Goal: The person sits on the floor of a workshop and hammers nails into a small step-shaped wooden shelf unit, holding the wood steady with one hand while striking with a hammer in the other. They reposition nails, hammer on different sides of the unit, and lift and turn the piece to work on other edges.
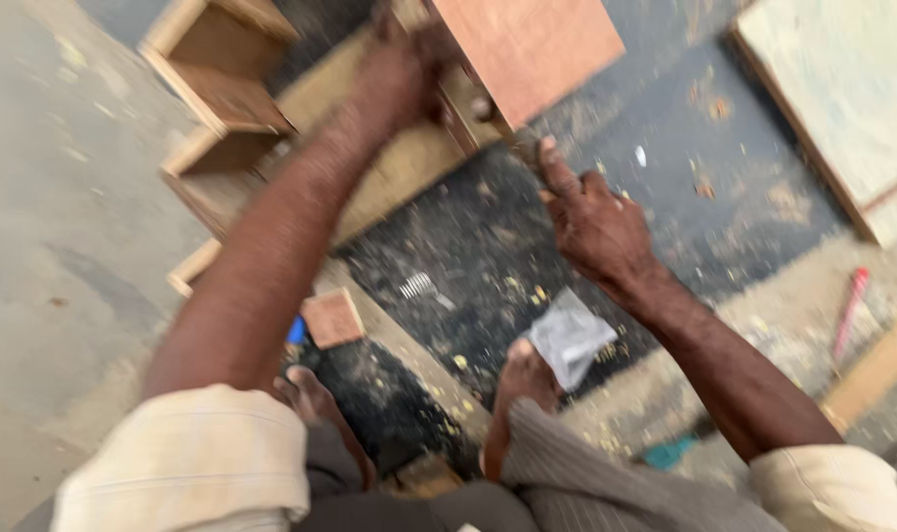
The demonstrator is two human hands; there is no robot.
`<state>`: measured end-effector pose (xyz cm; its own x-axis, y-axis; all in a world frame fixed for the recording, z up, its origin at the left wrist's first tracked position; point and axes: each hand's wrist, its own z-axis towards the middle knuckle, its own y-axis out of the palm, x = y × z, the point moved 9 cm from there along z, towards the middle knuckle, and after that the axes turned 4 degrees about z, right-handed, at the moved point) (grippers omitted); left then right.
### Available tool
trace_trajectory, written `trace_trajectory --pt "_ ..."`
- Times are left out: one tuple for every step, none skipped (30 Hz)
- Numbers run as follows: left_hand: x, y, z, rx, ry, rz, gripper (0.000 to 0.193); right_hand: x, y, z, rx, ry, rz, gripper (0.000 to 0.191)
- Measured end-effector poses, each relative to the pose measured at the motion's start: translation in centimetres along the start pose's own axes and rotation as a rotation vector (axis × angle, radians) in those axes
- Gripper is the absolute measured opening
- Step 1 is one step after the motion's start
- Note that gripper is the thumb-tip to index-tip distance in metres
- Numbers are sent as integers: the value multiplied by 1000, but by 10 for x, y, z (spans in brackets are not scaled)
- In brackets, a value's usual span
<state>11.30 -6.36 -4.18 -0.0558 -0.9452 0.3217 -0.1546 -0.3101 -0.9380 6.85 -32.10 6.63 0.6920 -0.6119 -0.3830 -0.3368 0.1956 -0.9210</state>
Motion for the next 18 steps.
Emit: trace_trajectory --pt "6 -1 -1 17 48 37 86 1 6 -4 -68 14 9 57" --pt "11 -1 -2 48 92 93 89 1 9 -13 -117 15 18 53" --pt "13 -4 -4 74 126 153 93 4 14 -17 -169 7 34 48" --pt "14 -7 -7 114 128 194 87 -2 10 -26 -141 -99 -20 46" --pt "14 -11 -8 156 128 241 81 0 6 -29 -106 -209 -72 44" --pt "14 -17 -9 208 131 292 75 2 2 -32 -63 -320 -131 43" --pt "13 -17 -9 176 144 206 73 15 0 -31 -76 -360 -176 43" --pt "13 -16 -7 144 146 117 71 34 -1 -19 -96 -409 -218 44" --pt "14 -13 -9 104 137 27 70 46 0 -12 -121 -465 -246 45" --pt "14 -16 -10 153 95 -27 57 61 -1 -1 -143 -510 -292 47" --pt "16 -18 -9 206 59 -79 45 74 -5 11 -160 -552 -341 49" --pt "19 -19 -9 258 23 -133 33 82 -10 21 -178 -592 -389 52" --pt "21 -18 -12 324 -41 -99 31 81 -16 31 -170 -704 -375 50" --pt "25 -17 -16 389 -102 -62 30 75 -24 39 -158 -813 -359 48" --pt "25 -17 -18 450 -161 -27 29 67 -31 48 -149 -917 -341 46" --pt "26 -9 -15 416 -182 -79 32 64 -42 64 -107 -939 -358 43" --pt "23 -2 -13 382 -203 -128 34 58 -50 81 -60 -963 -370 40" --pt "20 6 -12 342 -226 -178 37 52 -56 94 -14 -984 -372 36"
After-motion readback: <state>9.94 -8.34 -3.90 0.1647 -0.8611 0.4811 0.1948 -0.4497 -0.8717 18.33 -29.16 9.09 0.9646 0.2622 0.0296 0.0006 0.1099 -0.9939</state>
